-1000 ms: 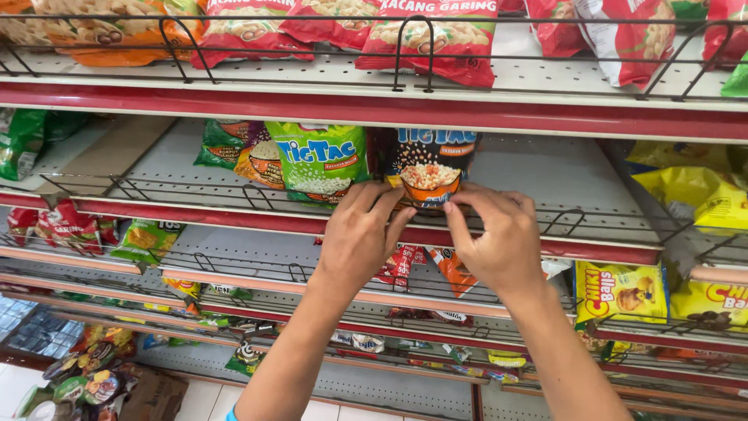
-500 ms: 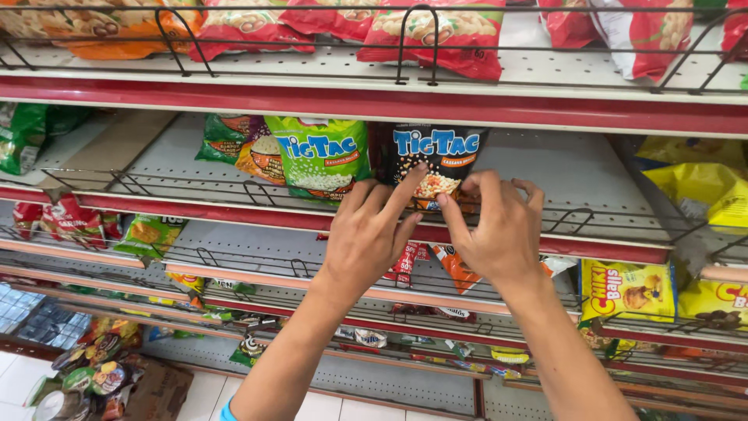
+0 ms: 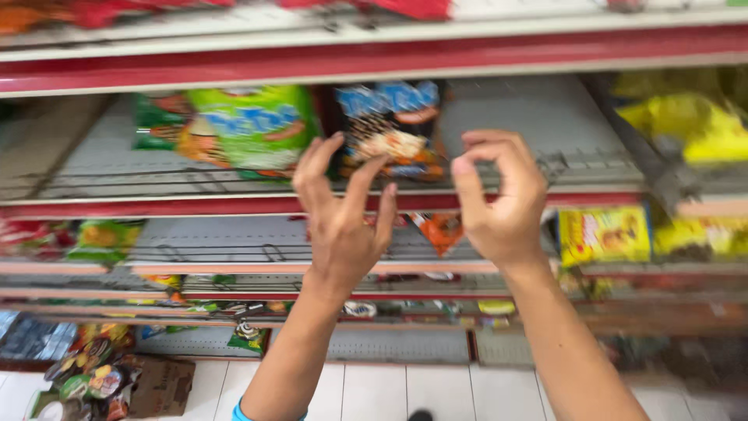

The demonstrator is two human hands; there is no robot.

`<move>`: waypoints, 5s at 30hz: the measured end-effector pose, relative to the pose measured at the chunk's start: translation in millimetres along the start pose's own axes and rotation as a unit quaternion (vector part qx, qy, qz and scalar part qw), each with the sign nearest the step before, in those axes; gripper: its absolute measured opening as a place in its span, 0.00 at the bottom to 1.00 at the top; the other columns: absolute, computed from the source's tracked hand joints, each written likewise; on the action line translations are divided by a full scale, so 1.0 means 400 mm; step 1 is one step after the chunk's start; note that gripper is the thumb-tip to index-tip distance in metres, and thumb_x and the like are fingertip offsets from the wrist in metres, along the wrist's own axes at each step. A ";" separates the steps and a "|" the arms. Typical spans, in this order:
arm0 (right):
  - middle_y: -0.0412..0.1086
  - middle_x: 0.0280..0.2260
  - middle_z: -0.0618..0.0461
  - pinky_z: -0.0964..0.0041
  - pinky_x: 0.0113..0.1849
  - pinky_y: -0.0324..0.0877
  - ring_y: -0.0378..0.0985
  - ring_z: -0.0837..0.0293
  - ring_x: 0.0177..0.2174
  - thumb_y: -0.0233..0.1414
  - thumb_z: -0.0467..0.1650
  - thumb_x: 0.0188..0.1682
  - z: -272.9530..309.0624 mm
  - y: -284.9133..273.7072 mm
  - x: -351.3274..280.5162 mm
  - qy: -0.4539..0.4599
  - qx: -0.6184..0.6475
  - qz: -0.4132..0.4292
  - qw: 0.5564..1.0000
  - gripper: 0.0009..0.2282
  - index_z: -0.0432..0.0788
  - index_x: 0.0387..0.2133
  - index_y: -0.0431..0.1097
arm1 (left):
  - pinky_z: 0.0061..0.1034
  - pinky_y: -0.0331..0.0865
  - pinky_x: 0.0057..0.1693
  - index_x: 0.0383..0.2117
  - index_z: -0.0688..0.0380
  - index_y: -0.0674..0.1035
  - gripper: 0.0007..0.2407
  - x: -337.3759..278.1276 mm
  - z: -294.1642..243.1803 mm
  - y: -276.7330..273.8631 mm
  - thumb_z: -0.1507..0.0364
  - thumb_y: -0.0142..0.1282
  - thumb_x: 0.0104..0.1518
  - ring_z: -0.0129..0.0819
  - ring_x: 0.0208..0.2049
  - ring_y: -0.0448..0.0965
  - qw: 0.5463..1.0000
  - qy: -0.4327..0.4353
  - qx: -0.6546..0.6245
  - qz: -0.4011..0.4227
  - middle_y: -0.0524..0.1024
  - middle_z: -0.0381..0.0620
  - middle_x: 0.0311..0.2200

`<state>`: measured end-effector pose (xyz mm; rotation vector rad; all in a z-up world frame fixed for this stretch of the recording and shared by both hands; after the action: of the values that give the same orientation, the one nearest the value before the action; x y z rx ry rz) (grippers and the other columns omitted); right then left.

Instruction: The person takes snack packets from a cardboard box, scans each with a barcode scanner, and places them on a store shelf. The person handles multiple snack brands and finishes by wiping the shelf with a cloth.

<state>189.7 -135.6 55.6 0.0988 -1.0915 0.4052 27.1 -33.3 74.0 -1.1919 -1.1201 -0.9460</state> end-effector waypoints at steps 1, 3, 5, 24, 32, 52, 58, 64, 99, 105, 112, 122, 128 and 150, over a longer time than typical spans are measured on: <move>0.73 0.44 0.42 0.64 0.44 0.69 0.73 0.57 0.40 0.54 0.27 0.60 -0.036 -0.030 -0.027 0.050 0.094 -0.009 0.994 0.05 0.35 0.39 0.68 | 0.47 0.65 0.59 0.45 0.57 0.78 0.14 -0.016 -0.011 0.017 0.75 0.64 0.52 0.58 0.55 0.68 0.999 -0.005 -0.049 0.013 0.69 0.61 0.50; 0.73 0.43 0.43 0.67 0.43 0.70 0.72 0.61 0.37 0.52 0.27 0.62 -0.094 -0.104 -0.115 0.120 0.190 -0.021 0.974 0.05 0.35 0.40 0.67 | 0.47 0.66 0.63 0.45 0.56 0.81 0.11 -0.073 -0.052 0.065 0.77 0.63 0.57 0.53 0.57 0.71 0.986 -0.017 -0.158 0.046 0.72 0.55 0.52; 0.74 0.38 0.45 0.66 0.44 0.73 0.75 0.61 0.37 0.51 0.28 0.62 -0.133 -0.182 -0.224 0.153 0.206 -0.019 0.966 0.05 0.36 0.40 0.65 | 0.41 0.68 0.59 0.41 0.56 0.81 0.08 -0.144 -0.133 0.144 0.77 0.64 0.57 0.48 0.52 0.75 0.949 0.000 -0.295 0.111 0.76 0.50 0.46; 0.77 0.33 0.50 0.69 0.35 0.70 0.74 0.64 0.29 0.47 0.34 0.62 0.010 -0.927 -1.916 0.484 -0.130 -0.634 0.590 0.14 0.38 0.28 0.69 | 0.34 0.74 0.46 0.33 0.60 0.81 0.05 -1.065 -1.338 0.491 0.71 0.58 0.61 0.45 0.38 0.82 0.334 0.184 -0.674 0.633 0.81 0.48 0.36; 0.77 0.37 0.49 0.64 0.40 0.73 0.80 0.58 0.37 0.58 0.30 0.51 0.018 -0.990 -1.995 0.566 -0.347 -0.568 0.486 0.09 0.40 0.41 0.70 | 0.36 0.72 0.51 0.35 0.56 0.81 0.04 -1.227 -1.640 0.473 0.71 0.60 0.59 0.47 0.43 0.79 0.253 0.331 -0.644 0.642 0.78 0.48 0.37; 0.76 0.32 0.43 0.53 0.33 0.73 0.80 0.46 0.28 0.61 0.32 0.47 0.077 -1.016 -1.922 0.507 -0.447 -0.735 0.054 0.12 0.40 0.41 0.71 | 0.46 0.64 0.61 0.49 0.55 0.77 0.15 -1.473 -2.201 0.423 0.73 0.60 0.55 0.59 0.58 0.66 -0.073 0.691 -0.598 0.400 0.68 0.60 0.56; 0.73 0.27 0.41 0.50 0.29 0.72 0.78 0.42 0.25 0.60 0.31 0.48 -0.033 -1.049 -1.931 0.447 -0.422 -0.787 -0.053 0.14 0.40 0.42 0.64 | 0.42 0.57 0.70 0.51 0.54 0.80 0.20 -1.595 -2.296 0.380 0.81 0.54 0.50 0.57 0.67 0.59 -0.147 0.791 -0.525 0.276 0.66 0.56 0.63; 0.71 0.22 0.42 0.48 0.28 0.69 0.76 0.41 0.24 0.58 0.30 0.49 -0.092 -1.092 -1.957 0.369 -0.390 -0.830 -0.151 0.13 0.41 0.42 0.63 | 0.54 0.37 0.72 0.47 0.52 0.81 0.19 -1.708 -2.367 0.334 0.79 0.57 0.46 0.51 0.70 0.52 -0.241 0.872 -0.411 0.112 0.68 0.51 0.60; 0.54 0.67 0.50 0.26 0.55 0.53 0.61 0.44 0.61 0.61 0.56 0.33 -0.250 -1.139 -1.942 0.387 -0.031 -0.758 -0.524 0.45 0.51 0.63 0.57 | 0.44 0.59 0.69 0.63 0.58 0.66 0.44 -1.722 -2.114 -0.079 0.68 0.79 0.33 0.63 0.73 0.41 -0.566 0.734 -0.354 -0.124 0.42 0.63 0.71; 0.59 0.65 0.52 0.32 0.56 0.54 0.62 0.50 0.61 0.65 0.53 0.30 -0.170 -0.876 -1.920 0.386 -0.064 -0.735 -0.554 0.45 0.49 0.63 0.59 | 0.45 0.59 0.69 0.65 0.72 0.59 0.50 -1.755 -1.877 -0.182 0.63 0.79 0.32 0.62 0.72 0.41 -0.555 0.725 -0.377 -0.153 0.42 0.65 0.71; 0.60 0.64 0.54 0.32 0.57 0.54 0.63 0.51 0.60 0.66 0.52 0.29 -0.033 -0.489 -1.936 0.397 -0.078 -0.715 -0.570 0.45 0.51 0.63 0.60 | 0.44 0.66 0.63 0.66 0.67 0.60 0.48 -1.818 -1.556 -0.364 0.61 0.77 0.36 0.62 0.73 0.38 -0.537 0.724 -0.391 -0.185 0.46 0.59 0.71; 0.59 0.65 0.51 0.34 0.56 0.54 0.62 0.50 0.60 0.65 0.51 0.30 0.154 -0.123 -2.000 0.378 -0.079 -0.736 -0.556 0.44 0.50 0.62 0.61 | 0.45 0.68 0.61 0.66 0.62 0.62 0.46 -1.875 -1.222 -0.638 0.58 0.75 0.38 0.59 0.73 0.35 -0.492 0.748 -0.389 -0.216 0.48 0.55 0.71; 0.57 0.65 0.49 0.30 0.59 0.48 0.60 0.48 0.62 0.64 0.53 0.30 0.197 -0.080 -1.993 0.381 -0.074 -0.756 -0.527 0.44 0.50 0.62 0.60 | 0.57 0.50 0.67 0.67 0.54 0.64 0.44 -1.845 -1.182 -0.672 0.51 0.70 0.40 0.60 0.71 0.30 -0.459 0.788 -0.336 -0.238 0.46 0.54 0.73; 0.71 0.48 0.40 0.38 0.44 0.64 0.71 0.39 0.47 0.49 0.39 0.53 0.385 0.529 -1.832 0.051 -0.066 -0.723 -0.686 0.18 0.51 0.57 0.67 | 0.45 0.64 0.63 0.65 0.67 0.63 0.28 -1.794 -0.441 -0.770 0.77 0.53 0.53 0.64 0.59 0.69 -0.707 0.666 -0.238 0.017 0.67 0.66 0.60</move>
<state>-307.7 -181.4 -541.1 -0.6964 -1.0533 1.9336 -394.5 -264.7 -565.8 -1.3468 -2.3236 0.4393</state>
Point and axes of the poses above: each hand's wrist, its own x-axis towards the middle knuckle, its own y-axis out of the palm, z = x × y, the point moved 9 cm from there along x, towards the middle knuckle
